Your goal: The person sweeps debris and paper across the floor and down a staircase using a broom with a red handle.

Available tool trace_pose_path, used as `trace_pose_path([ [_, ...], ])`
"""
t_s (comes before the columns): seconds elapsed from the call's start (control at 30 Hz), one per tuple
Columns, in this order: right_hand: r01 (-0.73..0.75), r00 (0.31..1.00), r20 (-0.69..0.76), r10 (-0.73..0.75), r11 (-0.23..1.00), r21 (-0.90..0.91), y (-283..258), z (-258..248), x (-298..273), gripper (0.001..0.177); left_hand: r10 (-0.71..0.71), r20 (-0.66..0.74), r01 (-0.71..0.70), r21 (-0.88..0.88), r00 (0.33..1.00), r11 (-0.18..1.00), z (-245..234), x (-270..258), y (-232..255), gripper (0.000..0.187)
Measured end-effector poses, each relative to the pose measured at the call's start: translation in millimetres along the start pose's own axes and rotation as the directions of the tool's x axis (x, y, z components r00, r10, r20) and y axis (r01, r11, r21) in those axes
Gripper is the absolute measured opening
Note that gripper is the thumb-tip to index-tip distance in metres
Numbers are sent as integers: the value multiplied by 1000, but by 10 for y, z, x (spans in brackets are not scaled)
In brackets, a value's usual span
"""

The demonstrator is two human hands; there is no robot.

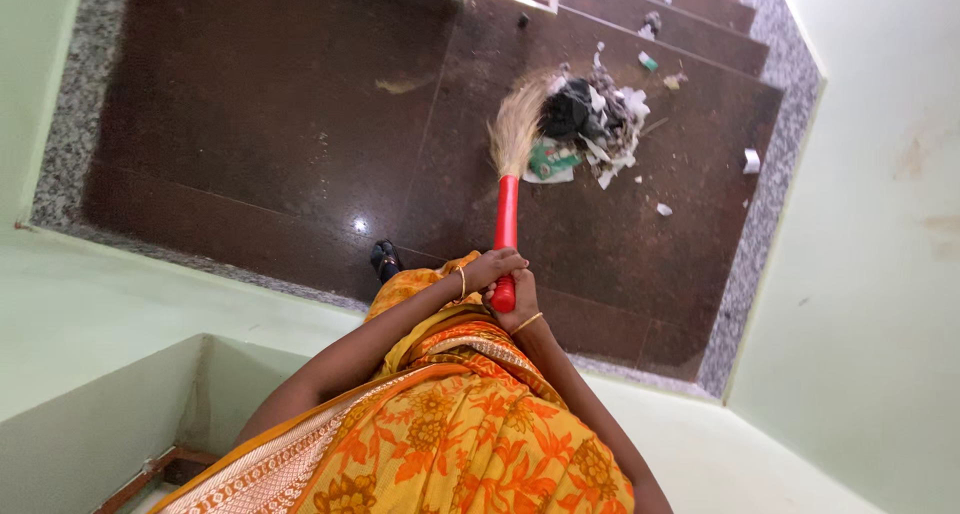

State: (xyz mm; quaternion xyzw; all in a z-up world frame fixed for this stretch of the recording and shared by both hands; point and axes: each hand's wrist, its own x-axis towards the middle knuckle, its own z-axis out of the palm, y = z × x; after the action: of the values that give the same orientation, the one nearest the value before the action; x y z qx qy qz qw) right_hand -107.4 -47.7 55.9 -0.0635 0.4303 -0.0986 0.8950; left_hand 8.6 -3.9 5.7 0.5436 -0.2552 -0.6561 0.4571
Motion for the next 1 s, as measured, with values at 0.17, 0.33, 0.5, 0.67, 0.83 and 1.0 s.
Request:
trace_pose_path([
  [0.17, -38, 997, 65, 37, 999, 10, 30, 421, 109, 19, -1, -53, 8, 134, 999, 991, -422, -31, 145, 34],
  [0.33, -99, 984, 137, 112, 990, -96, 303, 698, 534, 20, 69, -73, -67, 31, 995, 997, -975, -354, 206, 34],
  [0.5, -160, 979, 105, 175, 977, -140, 614, 1008, 953, 21, 38, -127, -46, -56, 991, 997, -1444, -820, 505, 32],
  [0.67, -211, 971, 77, 225, 964, -161, 930, 1069, 1165, 23, -8, -214, -9, -80, 977, 997, -1658, -1217, 647, 30],
  [0.83, -269, 959, 29, 282, 938, -218, 997, 1082, 1538, 23, -77, -319, 5, -220, 945, 976, -1925, -1164, 344, 25],
  [1.0, -296, 933, 115, 340, 910, -290, 938, 1192, 2290, 20, 113, -436, -171, -97, 893, 981, -2634, -635, -280, 31],
])
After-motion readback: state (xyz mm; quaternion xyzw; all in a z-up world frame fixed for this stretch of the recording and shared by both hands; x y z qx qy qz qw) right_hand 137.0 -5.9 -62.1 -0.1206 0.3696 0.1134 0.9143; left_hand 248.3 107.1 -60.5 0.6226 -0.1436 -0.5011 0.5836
